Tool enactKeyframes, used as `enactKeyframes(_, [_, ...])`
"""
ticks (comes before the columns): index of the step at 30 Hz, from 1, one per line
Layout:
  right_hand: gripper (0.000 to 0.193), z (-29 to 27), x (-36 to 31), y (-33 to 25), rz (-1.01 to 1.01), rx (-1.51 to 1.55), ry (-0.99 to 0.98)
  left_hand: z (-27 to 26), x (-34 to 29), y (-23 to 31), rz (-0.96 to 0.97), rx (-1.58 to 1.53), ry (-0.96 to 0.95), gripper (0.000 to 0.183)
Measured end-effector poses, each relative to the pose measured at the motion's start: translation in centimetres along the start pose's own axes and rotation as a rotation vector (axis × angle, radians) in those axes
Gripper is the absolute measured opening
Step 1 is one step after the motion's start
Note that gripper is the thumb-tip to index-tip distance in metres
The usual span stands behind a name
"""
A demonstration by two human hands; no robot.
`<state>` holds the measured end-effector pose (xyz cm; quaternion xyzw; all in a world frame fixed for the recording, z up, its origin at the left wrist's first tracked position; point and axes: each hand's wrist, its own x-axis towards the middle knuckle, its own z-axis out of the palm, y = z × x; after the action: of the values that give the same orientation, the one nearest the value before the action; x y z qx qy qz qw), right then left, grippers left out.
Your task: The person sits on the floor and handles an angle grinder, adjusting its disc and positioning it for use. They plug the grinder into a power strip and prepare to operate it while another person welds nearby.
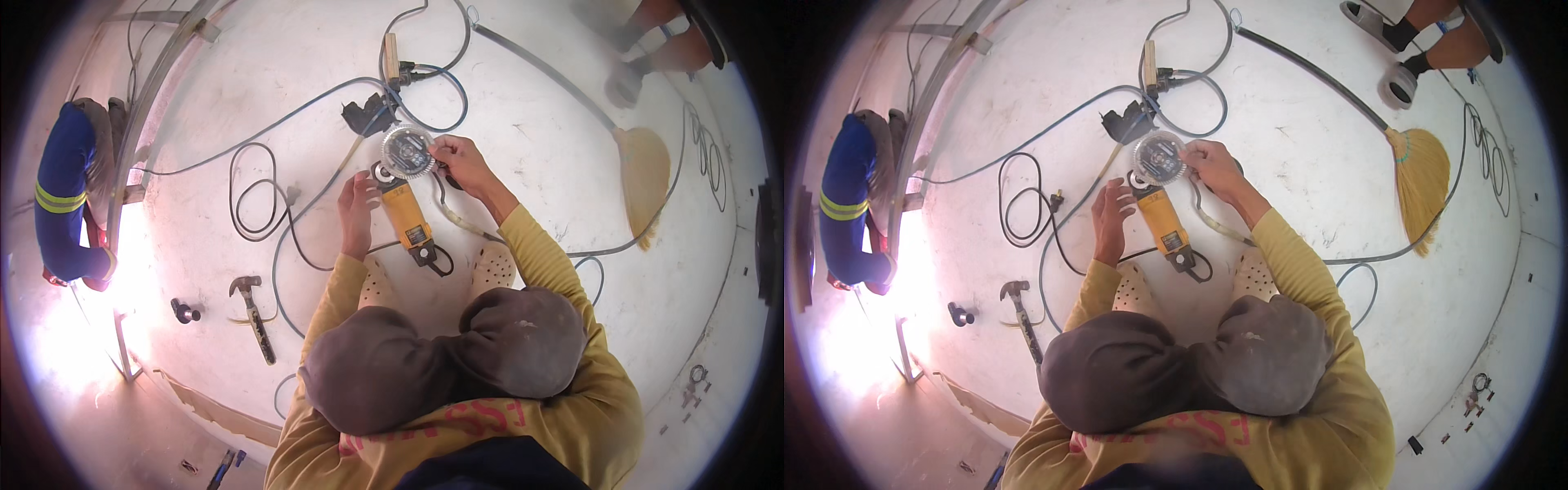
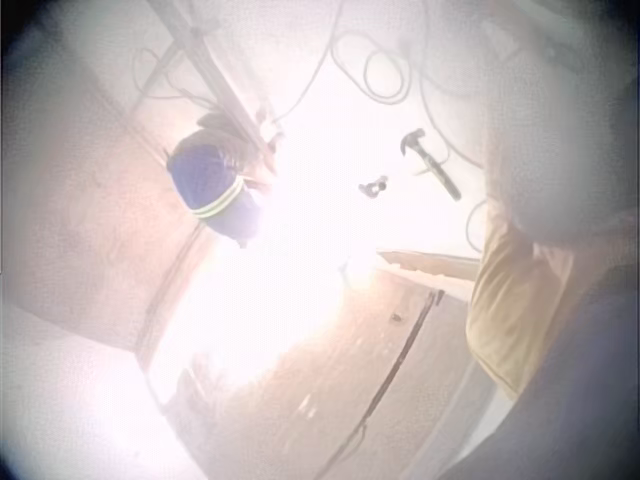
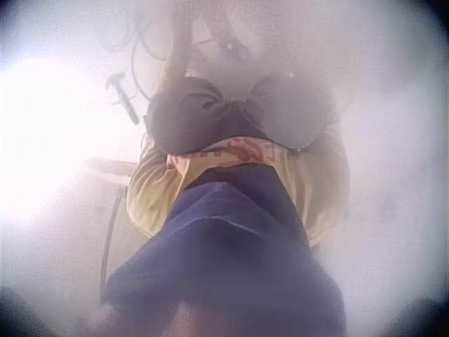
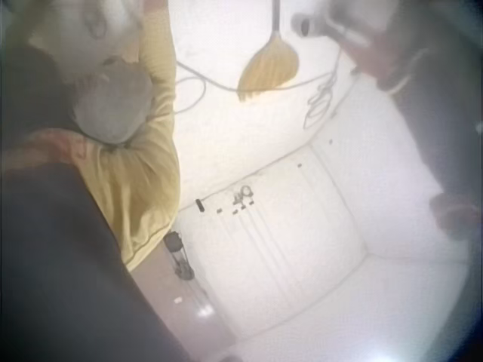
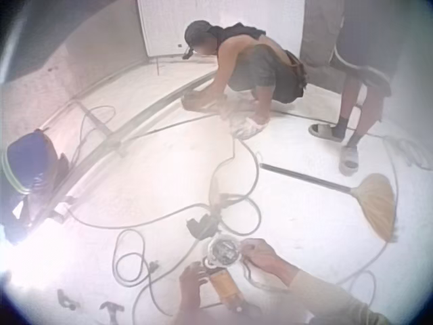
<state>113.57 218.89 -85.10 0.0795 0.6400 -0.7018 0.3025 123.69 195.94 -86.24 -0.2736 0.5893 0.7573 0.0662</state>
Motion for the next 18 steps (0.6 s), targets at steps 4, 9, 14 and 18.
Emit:
enactKeyframes(4, [0.015,-0.7,-1.0,-0.4,-0.037,-0.031,-0.038,1.1,0.0,1.9,0.109,0.015,-0.049,0.046])
enactKeyframes(9, [0.015,1.3,-2.0,-1.8,-0.089,-0.062,-0.13,2.6,0.7,4.7,0.108,-0.065,-0.313,0.03])
enactKeyframes(14, [0.017,2.8,-3.0,-2.9,-0.139,-0.266,-0.144,2.6,0.1,5.0,0.024,-0.292,-0.252,0.028])
enactKeyframes(18, [0.019,3.4,-3.0,-2.4,-0.227,-0.268,-0.171,2.3,0.1,4.0,0.056,-0.275,-0.157,0.026])
